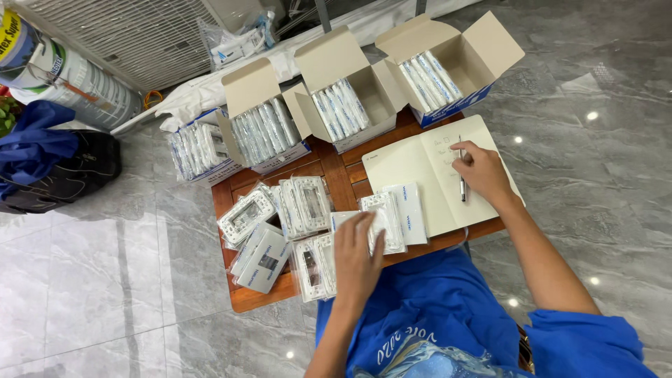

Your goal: The person picks up packaged electrical components from a table, shows several to the camera, and writes notes in a notebook.

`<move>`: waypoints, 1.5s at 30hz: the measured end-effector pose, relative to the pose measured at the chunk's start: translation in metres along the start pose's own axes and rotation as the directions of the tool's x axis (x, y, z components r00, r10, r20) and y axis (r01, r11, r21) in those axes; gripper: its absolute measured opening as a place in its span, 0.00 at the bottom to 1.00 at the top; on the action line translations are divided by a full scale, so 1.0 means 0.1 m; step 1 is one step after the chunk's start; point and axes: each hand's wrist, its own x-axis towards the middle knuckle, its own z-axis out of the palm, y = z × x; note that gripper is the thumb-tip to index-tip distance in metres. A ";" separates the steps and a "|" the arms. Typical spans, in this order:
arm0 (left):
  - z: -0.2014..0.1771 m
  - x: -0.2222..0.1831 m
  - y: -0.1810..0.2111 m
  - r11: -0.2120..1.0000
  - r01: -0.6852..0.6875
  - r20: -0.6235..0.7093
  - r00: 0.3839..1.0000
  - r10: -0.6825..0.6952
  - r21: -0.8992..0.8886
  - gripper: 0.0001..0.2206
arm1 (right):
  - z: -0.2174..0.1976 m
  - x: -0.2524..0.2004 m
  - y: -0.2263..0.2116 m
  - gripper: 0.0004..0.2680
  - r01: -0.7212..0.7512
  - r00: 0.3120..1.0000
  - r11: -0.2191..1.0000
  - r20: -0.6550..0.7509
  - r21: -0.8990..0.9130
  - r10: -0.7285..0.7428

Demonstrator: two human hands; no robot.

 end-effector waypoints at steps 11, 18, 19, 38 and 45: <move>0.80 -0.51 0.19 0.987 -0.124 0.156 0.982 0.107 0.106 0.18 | -0.16 0.48 0.10 0.05 -0.083 0.988 0.378 0.027 0.922 0.150; 0.84 -0.52 0.13 0.978 -0.168 0.119 0.981 0.154 0.120 0.18 | -0.01 0.66 -0.08 0.16 0.001 0.992 0.638 -0.082 0.770 0.096; 0.83 -0.50 0.14 0.979 -0.166 0.118 0.981 0.152 0.121 0.18 | 0.06 0.67 -0.01 0.16 0.001 0.992 0.638 -0.080 0.770 0.095; 0.86 -0.47 0.17 0.984 -0.141 0.077 0.988 0.133 0.111 0.16 | 0.23 0.66 0.10 0.15 0.183 0.966 0.874 -0.248 0.450 -0.075; 0.84 -0.47 0.19 0.987 -0.133 0.086 0.988 0.125 0.094 0.17 | 0.21 0.63 0.03 0.14 0.181 0.967 0.844 -0.247 0.505 -0.060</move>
